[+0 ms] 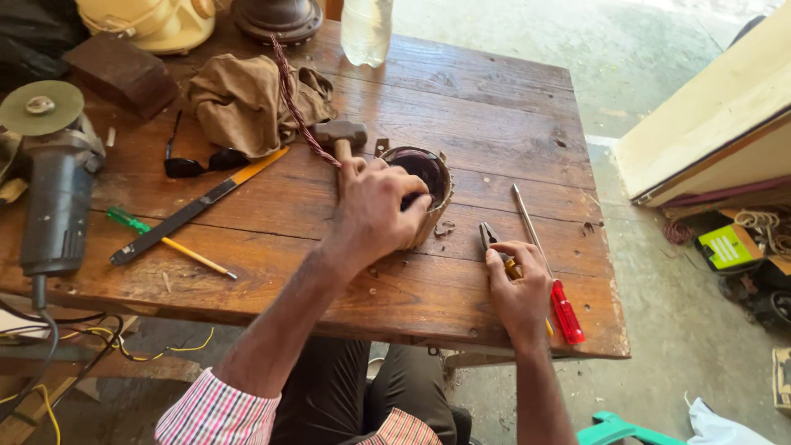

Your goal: The person winds a copper wire around a cylindrical wooden core, repeatedly pulling the wire, aligning it, and pressing it into place. The hands adjust the wire by hand and occasionally use pliers to hold or cut the wire.

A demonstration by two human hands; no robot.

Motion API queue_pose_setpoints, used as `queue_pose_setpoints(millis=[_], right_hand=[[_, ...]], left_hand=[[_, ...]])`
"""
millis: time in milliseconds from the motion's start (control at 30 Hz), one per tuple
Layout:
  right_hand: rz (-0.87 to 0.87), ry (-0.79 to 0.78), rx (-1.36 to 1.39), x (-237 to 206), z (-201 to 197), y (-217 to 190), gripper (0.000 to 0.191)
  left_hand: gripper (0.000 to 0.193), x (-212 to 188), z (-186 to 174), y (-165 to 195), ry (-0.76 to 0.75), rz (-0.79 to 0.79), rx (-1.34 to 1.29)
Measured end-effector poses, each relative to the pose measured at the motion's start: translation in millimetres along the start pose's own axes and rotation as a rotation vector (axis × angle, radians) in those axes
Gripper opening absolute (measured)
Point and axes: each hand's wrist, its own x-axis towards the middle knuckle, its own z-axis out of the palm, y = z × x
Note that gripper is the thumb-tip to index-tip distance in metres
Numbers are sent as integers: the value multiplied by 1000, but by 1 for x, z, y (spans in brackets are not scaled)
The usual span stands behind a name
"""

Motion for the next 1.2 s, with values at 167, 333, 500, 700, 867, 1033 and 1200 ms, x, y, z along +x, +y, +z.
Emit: queue_pose_setpoints(millis=[167, 333, 500, 700, 867, 1033, 1200], right_hand=[[65, -11, 22, 0, 2, -1, 18], [31, 0, 16, 3, 2, 3, 17], [39, 11, 11, 1, 1, 2, 17], [30, 5, 1, 1, 0, -1, 16], [-3, 3, -18, 1, 2, 1, 17], [36, 26, 21, 0, 3, 6, 22], [16, 10, 12, 2, 3, 10, 23]], left_hand=[[22, 14, -13, 5, -112, -219, -103], [29, 22, -31, -6, -397, -254, -193], [27, 30, -23, -17, -454, -378, -422], [22, 33, -17, -14, -396, -324, -296], [18, 31, -20, -8, -251, -311, -266], [19, 28, -18, -11, -190, -375, -533], [20, 22, -21, -12, -135, -423, -757]])
